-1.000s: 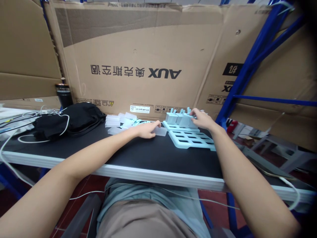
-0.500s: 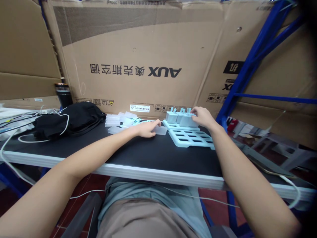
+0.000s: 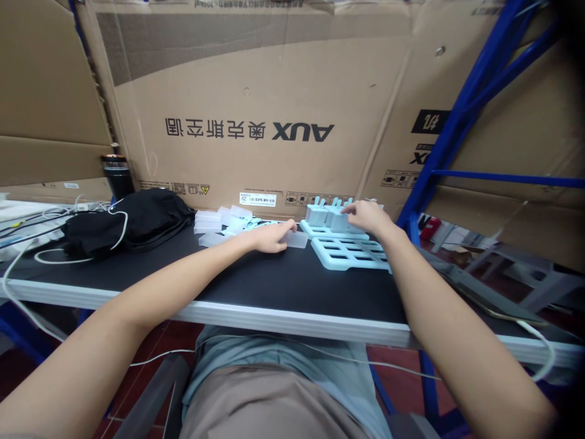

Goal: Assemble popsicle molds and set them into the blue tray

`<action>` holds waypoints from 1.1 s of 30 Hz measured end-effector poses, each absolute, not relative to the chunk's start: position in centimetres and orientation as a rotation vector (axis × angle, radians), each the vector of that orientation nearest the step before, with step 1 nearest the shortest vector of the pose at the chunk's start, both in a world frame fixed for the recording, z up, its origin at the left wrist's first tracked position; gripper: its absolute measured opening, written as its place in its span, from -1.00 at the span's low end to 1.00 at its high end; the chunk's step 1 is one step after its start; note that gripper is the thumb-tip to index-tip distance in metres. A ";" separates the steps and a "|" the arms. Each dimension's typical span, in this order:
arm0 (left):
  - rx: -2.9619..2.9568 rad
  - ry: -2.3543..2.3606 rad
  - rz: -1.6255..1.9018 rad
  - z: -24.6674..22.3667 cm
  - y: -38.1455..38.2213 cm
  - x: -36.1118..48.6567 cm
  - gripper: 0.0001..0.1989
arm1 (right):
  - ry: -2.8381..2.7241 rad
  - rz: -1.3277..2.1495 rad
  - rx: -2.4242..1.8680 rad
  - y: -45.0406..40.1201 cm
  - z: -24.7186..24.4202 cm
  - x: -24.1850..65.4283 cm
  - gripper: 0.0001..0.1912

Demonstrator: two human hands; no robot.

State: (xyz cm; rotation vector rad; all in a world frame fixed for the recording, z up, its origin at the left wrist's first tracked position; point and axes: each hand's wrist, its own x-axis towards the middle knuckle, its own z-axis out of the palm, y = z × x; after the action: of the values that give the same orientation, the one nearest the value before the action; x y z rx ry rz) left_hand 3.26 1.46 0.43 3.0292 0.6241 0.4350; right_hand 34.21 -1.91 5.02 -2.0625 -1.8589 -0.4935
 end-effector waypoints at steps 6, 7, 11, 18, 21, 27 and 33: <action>3.002 0.493 0.505 0.5 1.7 3.3 -0.56 | -1.791 -0.497 -2.230 -2.8 5.6 31.7 -0.56; 2.988 0.435 0.538 0.5 1.8 3.2 -0.59 | -1.796 -0.501 -2.230 -2.8 5.7 31.5 -0.57; 2.775 0.379 0.844 1.2 2.1 3.1 -0.60 | -1.799 -0.468 -2.227 -2.9 5.9 31.2 -0.58; 2.261 0.585 1.528 4.4 3.2 1.7 -0.73 | -1.740 -0.601 -2.132 -4.1 5.4 30.8 -0.65; 2.185 0.597 1.646 6.0 3.4 0.3 -0.80 | -1.706 -0.805 -1.960 -4.3 5.5 28.9 -0.64; 2.358 0.553 1.481 4.9 -0.2 -3.2 -0.78 | -2.389 -0.387 -1.752 0.7 3.9 19.9 -0.69; 2.585 0.511 1.094 2.0 -4.7 -4.7 -0.76 | -2.499 -0.159 -1.914 5.3 1.5 15.8 -0.62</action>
State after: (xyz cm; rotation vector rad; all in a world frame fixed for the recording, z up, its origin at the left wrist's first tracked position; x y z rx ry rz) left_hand -4.71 -4.73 1.99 2.5854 0.5113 1.0941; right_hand 15.79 5.34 1.53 -1.9138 -2.4995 -0.1591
